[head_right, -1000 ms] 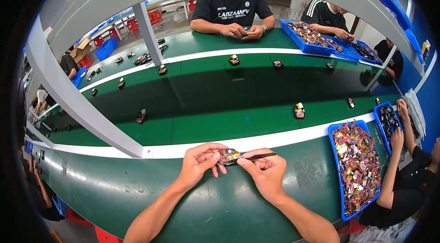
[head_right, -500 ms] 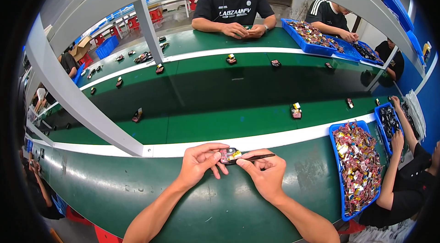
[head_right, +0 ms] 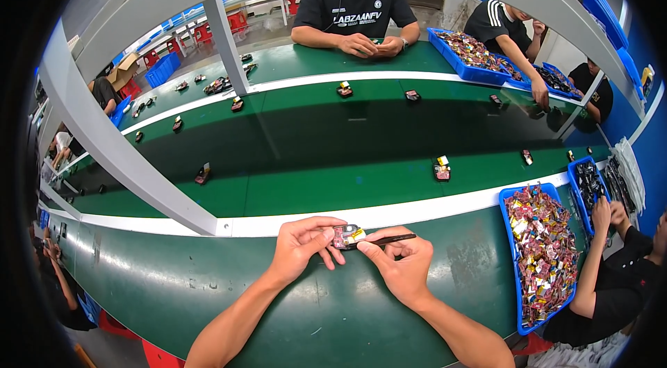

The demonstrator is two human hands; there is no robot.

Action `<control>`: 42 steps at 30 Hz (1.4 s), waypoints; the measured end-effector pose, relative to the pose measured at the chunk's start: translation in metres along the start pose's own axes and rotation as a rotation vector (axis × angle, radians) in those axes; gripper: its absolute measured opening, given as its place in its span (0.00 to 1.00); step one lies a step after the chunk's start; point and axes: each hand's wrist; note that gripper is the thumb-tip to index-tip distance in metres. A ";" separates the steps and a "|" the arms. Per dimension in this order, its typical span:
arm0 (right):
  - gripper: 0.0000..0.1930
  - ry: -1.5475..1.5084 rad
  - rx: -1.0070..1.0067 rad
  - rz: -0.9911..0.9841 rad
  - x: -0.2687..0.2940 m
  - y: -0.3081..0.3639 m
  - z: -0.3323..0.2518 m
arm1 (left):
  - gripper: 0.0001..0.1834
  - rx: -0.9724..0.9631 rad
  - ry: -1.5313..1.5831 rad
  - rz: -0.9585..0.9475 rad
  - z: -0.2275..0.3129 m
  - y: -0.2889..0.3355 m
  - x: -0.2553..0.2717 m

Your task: The person is assembling small electronic components, specifically inserting internal parts and using a tool to adjust or secure them.

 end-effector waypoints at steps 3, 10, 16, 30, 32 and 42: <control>0.06 0.009 0.001 -0.004 -0.002 0.000 -0.002 | 0.14 0.015 -0.004 0.007 -0.001 0.000 -0.001; 0.06 0.006 0.056 0.006 -0.001 0.002 0.004 | 0.14 0.015 -0.001 0.036 -0.003 -0.001 0.000; 0.06 0.176 0.187 -0.054 -0.001 0.001 -0.001 | 0.14 0.009 0.014 0.027 -0.004 -0.001 0.002; 0.07 0.361 0.545 -0.165 -0.004 -0.001 -0.006 | 0.14 0.072 -0.069 0.103 0.001 0.002 -0.009; 0.08 0.392 0.586 -0.181 -0.004 0.000 -0.006 | 0.13 0.087 -0.080 0.127 0.001 0.002 -0.011; 0.10 0.447 0.702 -0.214 -0.006 0.002 0.000 | 0.11 0.050 -0.169 0.212 -0.001 0.002 -0.015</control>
Point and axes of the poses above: each hand's wrist, its own y-axis away from the middle knuckle, its own x-axis out of the back of the hand, z = x × y, and after that the axes turned 15 degrees about x, right-handed
